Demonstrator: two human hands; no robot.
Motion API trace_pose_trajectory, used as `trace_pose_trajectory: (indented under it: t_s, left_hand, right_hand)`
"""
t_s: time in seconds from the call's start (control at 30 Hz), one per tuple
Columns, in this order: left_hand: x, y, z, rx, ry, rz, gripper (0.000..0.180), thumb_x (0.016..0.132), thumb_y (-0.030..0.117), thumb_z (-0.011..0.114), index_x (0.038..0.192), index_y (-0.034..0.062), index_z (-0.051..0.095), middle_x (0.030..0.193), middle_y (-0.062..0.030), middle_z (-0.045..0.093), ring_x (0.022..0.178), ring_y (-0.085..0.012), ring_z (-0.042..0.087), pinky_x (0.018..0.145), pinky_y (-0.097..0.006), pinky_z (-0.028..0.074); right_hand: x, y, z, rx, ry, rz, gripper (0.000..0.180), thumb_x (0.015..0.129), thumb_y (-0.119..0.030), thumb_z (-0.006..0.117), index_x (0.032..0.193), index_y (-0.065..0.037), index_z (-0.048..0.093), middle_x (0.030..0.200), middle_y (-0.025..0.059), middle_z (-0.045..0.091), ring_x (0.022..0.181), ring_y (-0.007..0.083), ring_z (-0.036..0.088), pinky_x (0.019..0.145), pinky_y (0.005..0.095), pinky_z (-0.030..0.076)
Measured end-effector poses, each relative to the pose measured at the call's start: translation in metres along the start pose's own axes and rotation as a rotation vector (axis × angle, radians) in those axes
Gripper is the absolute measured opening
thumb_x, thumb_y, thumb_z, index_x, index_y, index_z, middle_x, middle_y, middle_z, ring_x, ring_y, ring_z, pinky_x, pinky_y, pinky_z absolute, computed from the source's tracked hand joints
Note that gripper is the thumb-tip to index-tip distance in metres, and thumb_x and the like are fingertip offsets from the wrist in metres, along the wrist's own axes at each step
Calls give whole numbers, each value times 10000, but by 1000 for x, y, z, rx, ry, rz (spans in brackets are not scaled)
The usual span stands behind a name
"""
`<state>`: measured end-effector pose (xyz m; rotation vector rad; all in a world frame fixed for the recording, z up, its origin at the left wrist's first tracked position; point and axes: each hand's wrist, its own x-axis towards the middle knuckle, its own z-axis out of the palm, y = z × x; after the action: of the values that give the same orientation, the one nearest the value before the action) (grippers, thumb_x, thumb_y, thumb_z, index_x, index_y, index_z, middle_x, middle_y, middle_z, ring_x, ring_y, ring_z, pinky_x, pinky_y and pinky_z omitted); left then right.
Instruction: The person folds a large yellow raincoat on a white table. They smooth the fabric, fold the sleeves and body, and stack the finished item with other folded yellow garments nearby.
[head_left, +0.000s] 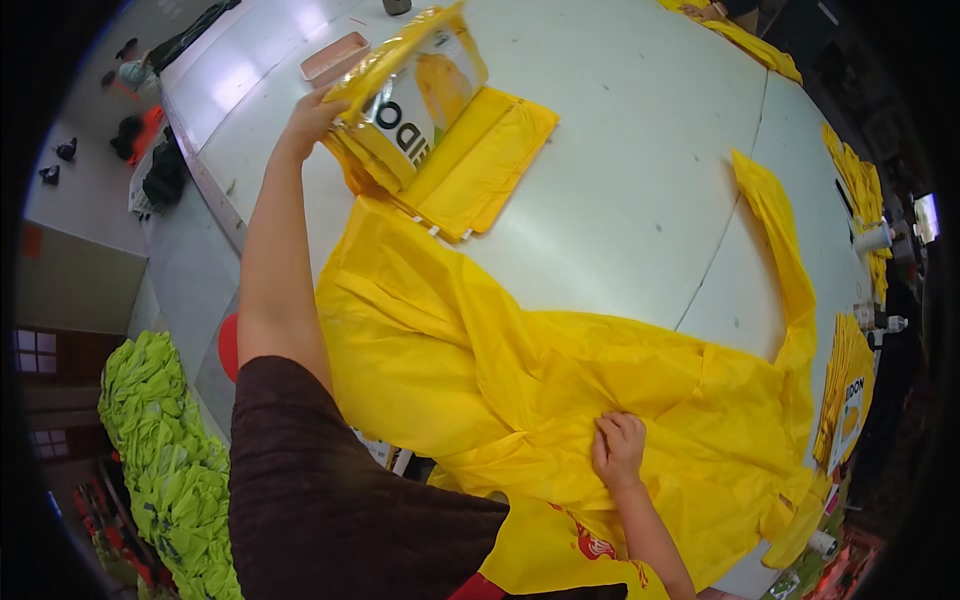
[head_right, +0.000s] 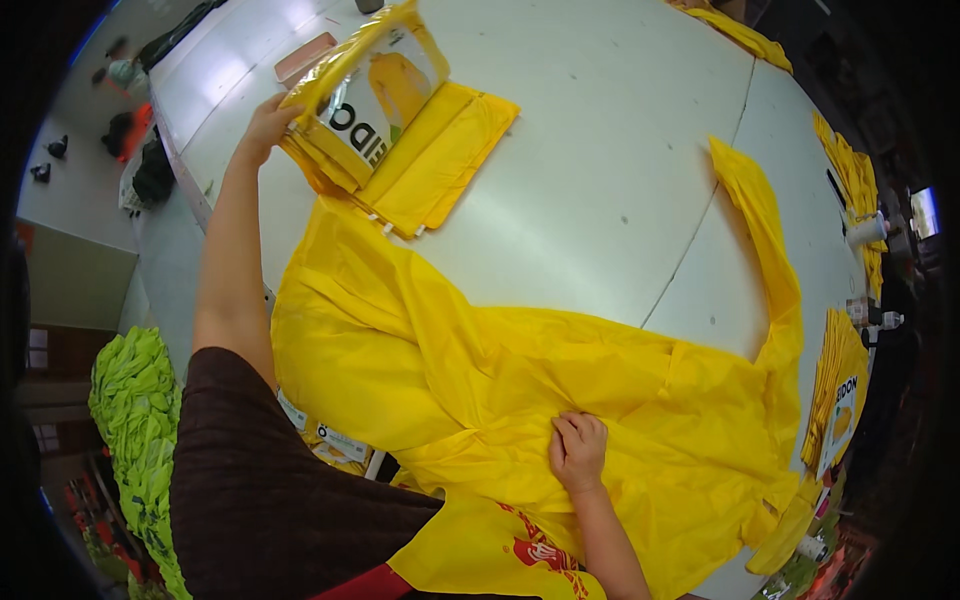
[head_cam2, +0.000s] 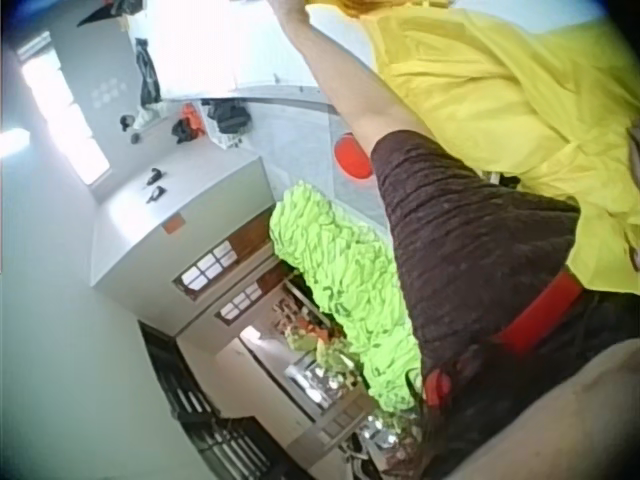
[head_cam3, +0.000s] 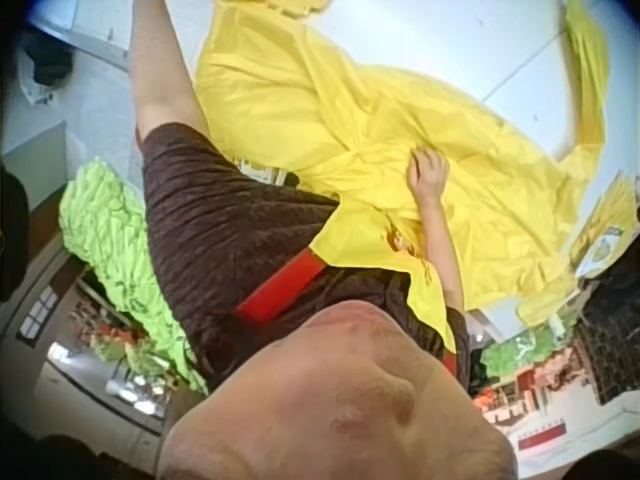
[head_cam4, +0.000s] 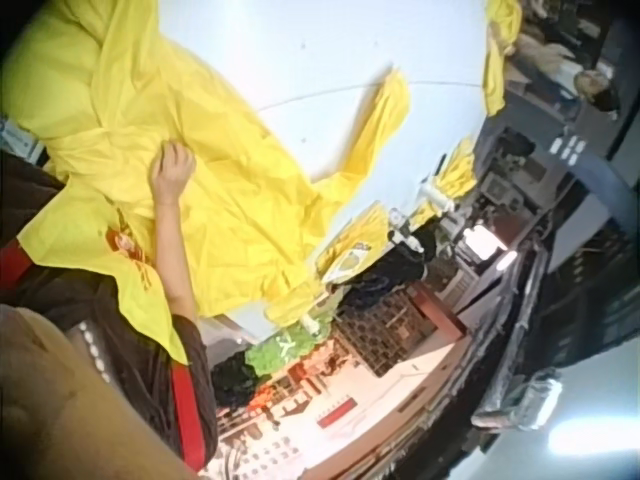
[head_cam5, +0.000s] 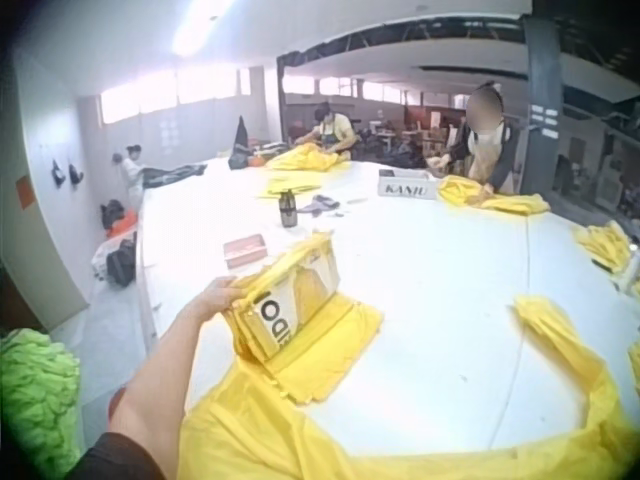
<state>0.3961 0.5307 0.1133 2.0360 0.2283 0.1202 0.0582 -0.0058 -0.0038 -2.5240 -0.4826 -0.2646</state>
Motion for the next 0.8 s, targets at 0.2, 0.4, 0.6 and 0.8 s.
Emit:
trace_pose_trajectory:
  t_s: [0.2,0.4,0.6,0.8]
  left_hand:
    - [22,-76,-14,534,506,244,570,796,308,614,1275,54,439,1214,-189,517,1133,-335,482,944,-376,387]
    - [-43,-52,82,682,399,-195,896,667,493,692,1346,62,295,1381,-146,320,1275,-307,290,1016,-466,276]
    - [-42,-44,99,320,549,-613,982,579,456,761,1319,36,269,1342,-163,363,1263,-327,299,1012,-446,288]
    - [-23,-30,100,295,614,-674,866,603,252,764,1289,36,281,1257,-178,458,1184,-337,417,974,-422,344]
  right_hand:
    - [-2,2,3,3,-12,-15,203,688,-37,604,888,-71,606,959,71,568,886,292,505,800,386,394]
    - [-3,2,5,-24,-13,-9,201,690,-37,601,886,-75,602,959,68,565,885,289,503,798,385,391]
    - [-3,3,4,-26,-21,-20,181,708,-54,584,888,-74,600,955,71,564,886,289,501,803,390,387]
    - [-5,2,6,-25,-19,-14,170,728,-61,573,896,-72,600,955,79,563,903,286,496,810,392,387]
